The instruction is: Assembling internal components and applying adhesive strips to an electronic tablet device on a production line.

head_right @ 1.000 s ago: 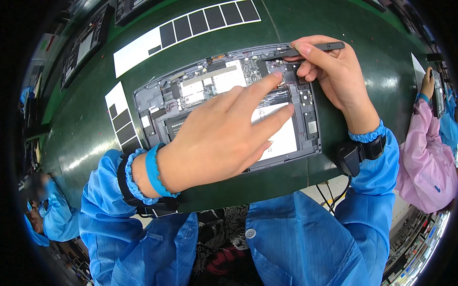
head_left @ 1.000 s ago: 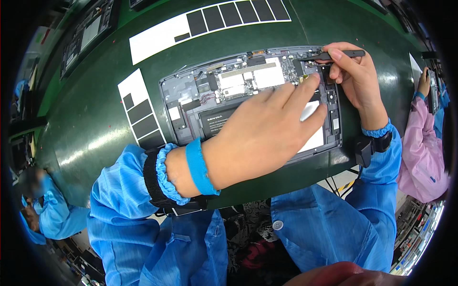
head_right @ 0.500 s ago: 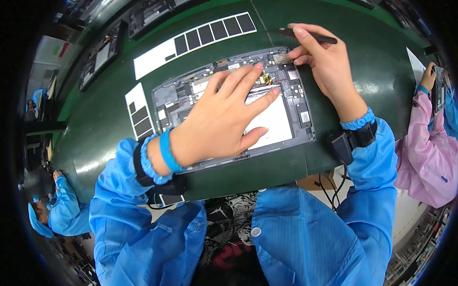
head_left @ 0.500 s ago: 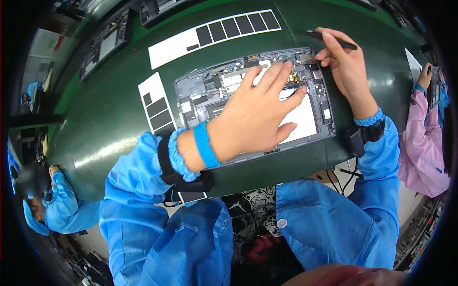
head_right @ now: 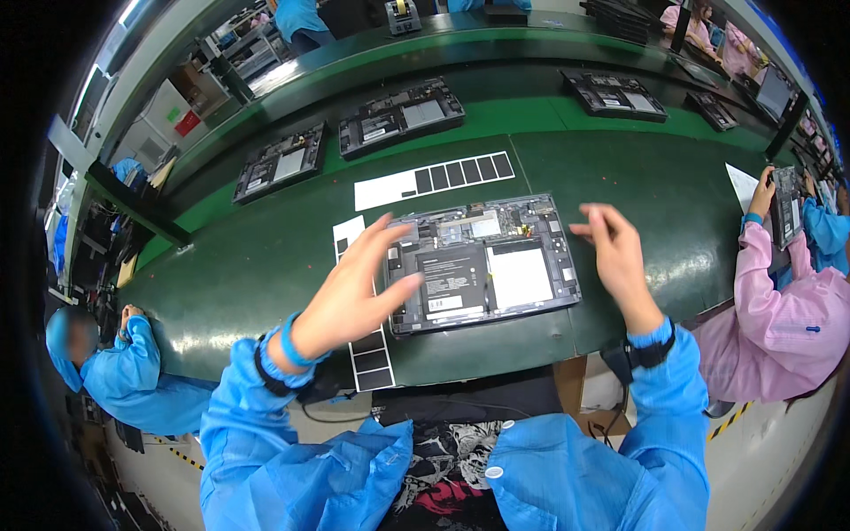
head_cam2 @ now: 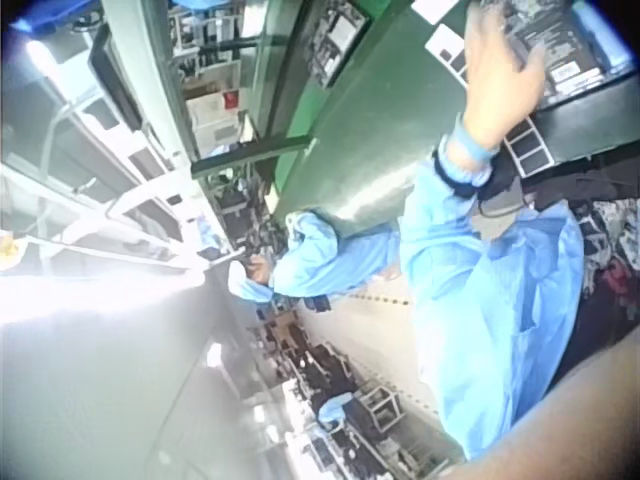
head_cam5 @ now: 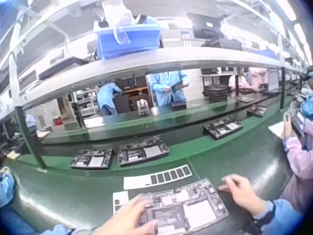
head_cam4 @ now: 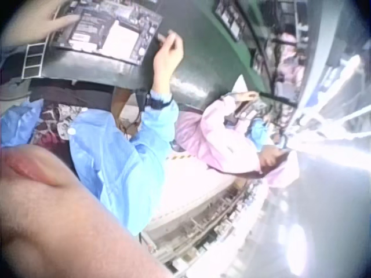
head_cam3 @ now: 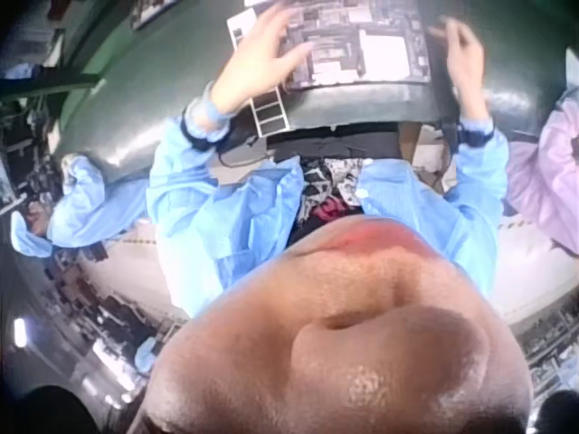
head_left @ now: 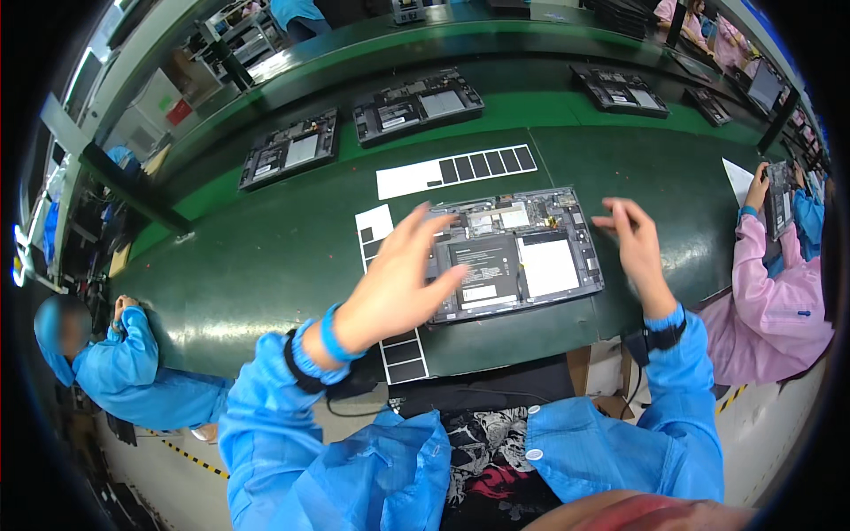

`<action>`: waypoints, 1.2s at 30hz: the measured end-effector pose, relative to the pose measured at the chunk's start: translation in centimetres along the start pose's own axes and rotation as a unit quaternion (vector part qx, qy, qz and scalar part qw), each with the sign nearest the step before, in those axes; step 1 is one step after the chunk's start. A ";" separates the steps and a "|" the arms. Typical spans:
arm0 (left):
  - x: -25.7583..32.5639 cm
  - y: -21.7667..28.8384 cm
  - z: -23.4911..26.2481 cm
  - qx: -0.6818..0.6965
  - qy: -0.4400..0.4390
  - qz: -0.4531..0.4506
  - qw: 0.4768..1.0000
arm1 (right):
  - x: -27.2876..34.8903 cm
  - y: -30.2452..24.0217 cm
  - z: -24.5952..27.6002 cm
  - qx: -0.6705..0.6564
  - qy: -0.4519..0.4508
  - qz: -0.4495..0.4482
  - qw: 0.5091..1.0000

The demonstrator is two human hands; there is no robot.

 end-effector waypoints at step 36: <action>-23.5 -25.4 5.0 0.066 -0.070 0.442 0.892 | -6.6 2.9 1.6 -0.308 0.150 -0.008 0.939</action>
Point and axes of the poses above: each hand's wrist, its own x-axis away from the middle knuckle, its own z-axis out of the back of the hand, y = z × x, the point moved 2 cm from there along -x, towards the middle knuckle
